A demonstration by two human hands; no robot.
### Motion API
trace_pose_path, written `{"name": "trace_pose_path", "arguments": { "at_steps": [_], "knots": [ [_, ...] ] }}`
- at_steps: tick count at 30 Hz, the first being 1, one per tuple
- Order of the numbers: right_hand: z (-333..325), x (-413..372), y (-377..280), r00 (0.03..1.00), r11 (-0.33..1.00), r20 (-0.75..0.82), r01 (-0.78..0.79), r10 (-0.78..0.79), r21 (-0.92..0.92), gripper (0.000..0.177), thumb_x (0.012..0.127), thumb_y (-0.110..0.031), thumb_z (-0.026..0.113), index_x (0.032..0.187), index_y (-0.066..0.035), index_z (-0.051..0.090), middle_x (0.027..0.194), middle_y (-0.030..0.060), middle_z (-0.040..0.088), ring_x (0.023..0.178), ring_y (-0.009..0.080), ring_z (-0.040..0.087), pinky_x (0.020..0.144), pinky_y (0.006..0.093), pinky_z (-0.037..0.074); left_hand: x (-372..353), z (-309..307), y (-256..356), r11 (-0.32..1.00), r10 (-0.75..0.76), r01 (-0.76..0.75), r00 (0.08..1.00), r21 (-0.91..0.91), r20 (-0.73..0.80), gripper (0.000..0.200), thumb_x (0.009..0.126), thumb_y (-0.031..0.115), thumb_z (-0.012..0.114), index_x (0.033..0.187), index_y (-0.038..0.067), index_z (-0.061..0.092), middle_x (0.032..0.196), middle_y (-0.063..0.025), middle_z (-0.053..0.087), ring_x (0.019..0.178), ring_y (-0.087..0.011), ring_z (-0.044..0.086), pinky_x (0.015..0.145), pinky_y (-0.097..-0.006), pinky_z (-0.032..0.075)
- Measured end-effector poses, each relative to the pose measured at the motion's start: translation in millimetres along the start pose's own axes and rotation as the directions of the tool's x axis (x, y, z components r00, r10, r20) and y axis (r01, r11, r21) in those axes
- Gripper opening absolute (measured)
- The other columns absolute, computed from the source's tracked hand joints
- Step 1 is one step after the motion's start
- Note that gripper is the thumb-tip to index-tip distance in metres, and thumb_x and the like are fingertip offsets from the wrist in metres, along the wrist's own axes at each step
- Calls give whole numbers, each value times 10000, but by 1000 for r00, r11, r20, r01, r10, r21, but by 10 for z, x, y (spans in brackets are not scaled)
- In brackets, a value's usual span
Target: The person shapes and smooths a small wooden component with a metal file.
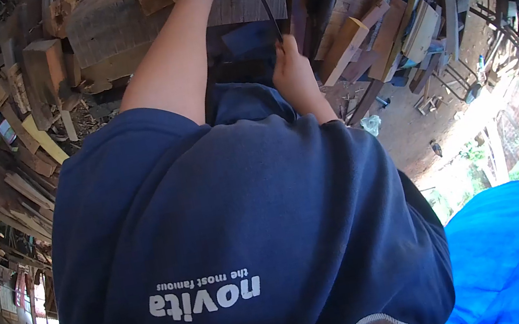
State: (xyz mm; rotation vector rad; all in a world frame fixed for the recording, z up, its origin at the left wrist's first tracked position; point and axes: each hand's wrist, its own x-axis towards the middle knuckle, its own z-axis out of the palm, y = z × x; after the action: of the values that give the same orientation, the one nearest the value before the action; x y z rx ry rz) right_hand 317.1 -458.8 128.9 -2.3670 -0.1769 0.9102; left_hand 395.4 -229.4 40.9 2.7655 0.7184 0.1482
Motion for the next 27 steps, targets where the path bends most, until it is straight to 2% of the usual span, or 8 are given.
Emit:
{"name": "trace_pose_path", "arguments": {
  "at_steps": [5,7,10,15,18,22,24,27],
  "knots": [
    [-419,-300,-203,993,995,67,-95,94,3,173,976,-153,453,1129,-79,422,899,343,635,879,532,608,745,598,477,16,-57,25,999,-2,0,999,52,35,436,971,294,441,705,14,643,764,-138,663,771,-310,644,720,-444,529],
    [-617,-206,-420,966,976,171,-172,194,-134,212,952,-143,466,1146,-62,442,935,356,629,914,537,604,793,593,476,16,-61,25,999,6,-8,999,32,42,438,973,296,439,709,14,644,769,-139,664,779,-312,644,725,-446,528],
    [-812,122,-672,959,971,234,-110,160,-214,260,905,-128,492,1140,-21,466,987,348,634,954,533,607,850,578,481,14,-12,-1,1000,7,-7,999,14,44,438,974,300,436,715,16,648,779,-140,665,793,-314,645,733,-447,528],
    [-208,1066,-811,994,977,98,-18,40,-214,325,859,-116,516,1145,25,454,1034,363,625,981,518,621,881,546,503,16,-11,13,999,-29,26,996,34,82,427,968,295,440,715,22,650,785,-143,664,813,-315,645,744,-444,526],
    [44,1162,-777,1000,989,25,-12,16,-145,318,870,-118,504,1149,16,432,985,363,632,953,529,621,866,555,503,21,53,-27,999,26,-25,999,31,-47,411,960,283,452,711,20,645,784,-146,663,804,-315,644,738,-443,526],
    [70,904,-503,1000,996,26,11,-9,-85,217,910,-121,460,1088,-3,423,934,369,629,912,553,607,825,594,482,20,40,-29,1000,-5,5,998,3,-68,397,952,273,465,695,28,643,778,-143,665,787,-317,643,718,-444,528],
    [-105,513,-408,996,995,80,-42,49,-87,162,934,-114,442,1072,-31,421,930,377,620,895,558,598,790,619,460,1,37,-23,1000,9,-10,993,-11,-115,394,950,273,469,691,34,644,777,-142,666,780,-318,643,714,-443,529],
    [-400,-51,-319,992,998,118,-46,50,-34,137,949,-109,450,1075,-57,435,906,366,625,864,556,601,767,623,453,37,59,-34,1000,-12,12,997,-2,-76,392,942,271,486,654,51,637,727,-131,660,740,-312,644,689,-436,522]
  ]
}}
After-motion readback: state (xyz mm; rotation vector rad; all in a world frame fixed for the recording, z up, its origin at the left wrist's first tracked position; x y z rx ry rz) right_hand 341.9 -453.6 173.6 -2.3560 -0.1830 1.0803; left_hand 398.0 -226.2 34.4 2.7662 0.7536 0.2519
